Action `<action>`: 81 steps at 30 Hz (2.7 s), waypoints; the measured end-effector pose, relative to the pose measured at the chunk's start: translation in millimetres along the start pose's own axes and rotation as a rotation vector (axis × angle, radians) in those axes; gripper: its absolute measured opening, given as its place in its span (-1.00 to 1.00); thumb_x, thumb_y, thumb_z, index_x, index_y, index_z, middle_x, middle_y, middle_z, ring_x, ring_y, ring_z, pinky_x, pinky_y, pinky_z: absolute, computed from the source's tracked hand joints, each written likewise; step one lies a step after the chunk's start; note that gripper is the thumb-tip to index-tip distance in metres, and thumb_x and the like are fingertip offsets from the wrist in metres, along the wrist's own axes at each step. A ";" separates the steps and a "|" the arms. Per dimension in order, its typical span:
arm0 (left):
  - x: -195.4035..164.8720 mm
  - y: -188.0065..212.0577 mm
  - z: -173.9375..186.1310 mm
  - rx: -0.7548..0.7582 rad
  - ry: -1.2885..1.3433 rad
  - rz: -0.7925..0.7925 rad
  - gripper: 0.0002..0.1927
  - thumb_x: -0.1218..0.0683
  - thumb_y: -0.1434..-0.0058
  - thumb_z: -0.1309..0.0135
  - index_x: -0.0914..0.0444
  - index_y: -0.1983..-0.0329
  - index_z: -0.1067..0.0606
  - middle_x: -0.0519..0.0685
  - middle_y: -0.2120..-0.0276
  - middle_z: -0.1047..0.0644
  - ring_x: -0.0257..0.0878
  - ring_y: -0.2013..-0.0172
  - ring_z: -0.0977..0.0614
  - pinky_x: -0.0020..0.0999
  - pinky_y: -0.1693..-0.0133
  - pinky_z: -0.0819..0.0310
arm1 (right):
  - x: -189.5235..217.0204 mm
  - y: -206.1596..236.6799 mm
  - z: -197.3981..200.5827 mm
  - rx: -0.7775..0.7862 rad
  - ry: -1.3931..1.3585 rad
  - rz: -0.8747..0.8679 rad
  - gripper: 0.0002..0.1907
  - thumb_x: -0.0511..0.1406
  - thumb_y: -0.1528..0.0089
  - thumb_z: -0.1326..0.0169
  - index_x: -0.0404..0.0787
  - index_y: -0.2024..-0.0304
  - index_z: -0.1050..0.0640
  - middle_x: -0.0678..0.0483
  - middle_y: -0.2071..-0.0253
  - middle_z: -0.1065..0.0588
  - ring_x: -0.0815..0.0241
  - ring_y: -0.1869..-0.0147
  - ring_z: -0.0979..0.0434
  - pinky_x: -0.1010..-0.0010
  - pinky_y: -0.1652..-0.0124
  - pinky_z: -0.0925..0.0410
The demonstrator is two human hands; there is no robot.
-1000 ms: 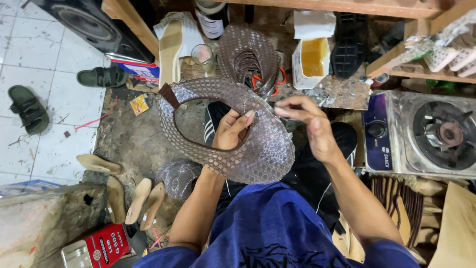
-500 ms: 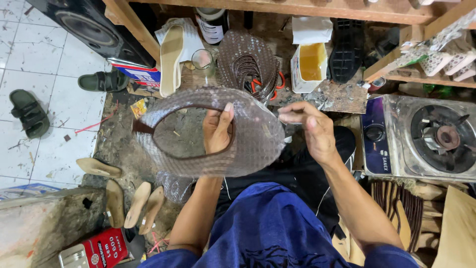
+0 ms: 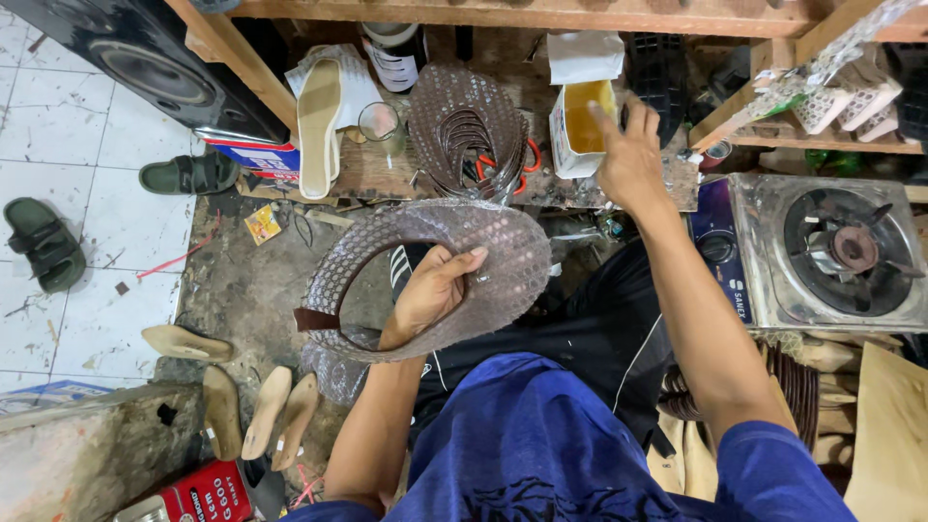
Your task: The person sits on the floor of a shoe workshop and finishes woven sandal uppers. They hold each upper, press and smooth its edges, apply a yellow adhesive or wax from a container on the bench, trim excess material, and place completed uppers on the shelf above the workbench.
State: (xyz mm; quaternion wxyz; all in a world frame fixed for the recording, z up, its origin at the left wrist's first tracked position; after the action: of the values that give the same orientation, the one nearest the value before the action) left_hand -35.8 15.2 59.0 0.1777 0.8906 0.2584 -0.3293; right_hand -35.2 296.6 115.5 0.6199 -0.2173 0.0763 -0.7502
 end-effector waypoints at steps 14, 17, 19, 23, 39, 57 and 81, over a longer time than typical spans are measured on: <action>-10.2 2.4 -23.5 0.012 0.032 0.045 -0.71 0.22 -0.40 -0.02 0.48 -0.11 -0.51 0.07 0.00 -0.62 -0.22 0.01 -0.64 -0.29 -0.12 -0.48 | 82.4 37.4 56.6 0.264 -1.153 0.101 -0.63 -0.16 -0.38 0.04 -0.24 -0.09 -0.58 -0.10 -0.24 -0.50 -0.02 -0.41 -0.42 0.12 -0.41 -0.21; -7.0 1.2 -33.2 0.030 0.022 0.080 -0.71 0.22 -0.39 -0.02 0.47 -0.11 -0.50 0.06 0.00 -0.62 -0.25 0.01 -0.63 -0.30 -0.10 -0.48 | 113.9 45.5 66.7 0.304 -1.386 0.174 -0.32 0.12 -0.48 0.24 -0.32 -0.09 -0.59 -0.10 -0.27 -0.45 0.00 -0.44 -0.37 0.12 -0.46 -0.16; -6.7 0.3 -36.1 0.052 -0.007 0.056 -0.71 0.23 -0.40 -0.03 0.48 -0.12 -0.50 0.05 -0.01 -0.61 -0.28 -0.01 -0.62 -0.34 -0.12 -0.46 | 120.9 46.7 63.6 0.338 -1.433 0.146 -0.23 0.19 -0.46 0.30 -0.34 -0.08 -0.59 -0.15 -0.30 -0.41 -0.05 -0.45 -0.34 0.09 -0.45 -0.14; -2.2 1.5 -27.0 0.048 0.004 0.056 -0.74 0.24 -0.44 -0.04 0.51 -0.11 -0.51 0.06 0.02 -0.62 -0.26 0.03 -0.61 -0.33 -0.08 -0.46 | 119.2 48.6 52.5 0.363 -1.484 0.103 -0.11 0.27 -0.44 0.40 -0.34 -0.09 -0.59 -0.17 -0.32 -0.35 -0.05 -0.47 -0.29 0.09 -0.45 -0.11; -24.6 7.3 -4.4 -0.170 0.028 -0.238 -0.79 0.25 -0.45 0.02 0.46 -0.02 -0.55 0.06 0.04 -0.63 -0.27 0.03 -0.62 -0.34 -0.08 -0.45 | 111.3 62.6 66.8 0.145 -1.101 0.174 -0.08 0.25 -0.45 0.46 -0.37 -0.15 -0.57 -0.17 -0.21 -0.47 -0.07 -0.35 -0.40 0.10 -0.42 -0.17; -31.0 12.5 10.7 -0.342 -0.008 -0.507 -0.76 0.22 -0.50 0.01 0.52 -0.03 -0.56 0.08 0.01 -0.63 -0.25 -0.01 -0.60 -0.35 -0.12 -0.42 | 141.2 68.6 91.3 -0.057 -0.775 0.335 -0.18 0.14 -0.50 0.50 -0.33 -0.16 -0.57 -0.16 -0.18 -0.49 -0.16 -0.34 -0.41 0.06 -0.37 -0.23; -8.3 18.6 11.6 -0.318 -0.112 -0.132 -0.85 0.24 -0.30 -0.23 0.42 0.25 -0.49 -0.15 0.43 -0.53 -0.48 0.53 -0.42 -0.52 0.53 -0.17 | 71.0 46.5 56.1 0.064 -0.729 -0.045 -0.35 0.09 -0.48 0.25 -0.29 0.04 -0.63 -0.10 -0.07 -0.55 -0.04 -0.23 -0.50 0.20 -0.29 -0.25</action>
State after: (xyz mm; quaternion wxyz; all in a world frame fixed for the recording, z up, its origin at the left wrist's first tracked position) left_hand -36.2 -8.2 58.9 0.3086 0.8126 0.3548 -0.3444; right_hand 20.4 226.7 164.2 0.5963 -0.4524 -0.1778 -0.6389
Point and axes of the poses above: each hand's wrist, its own y-axis away from the middle knuckle, its own z-axis out of the back of the hand, x = y × z, the point moved 8 cm from there along -y, towards the middle knuckle
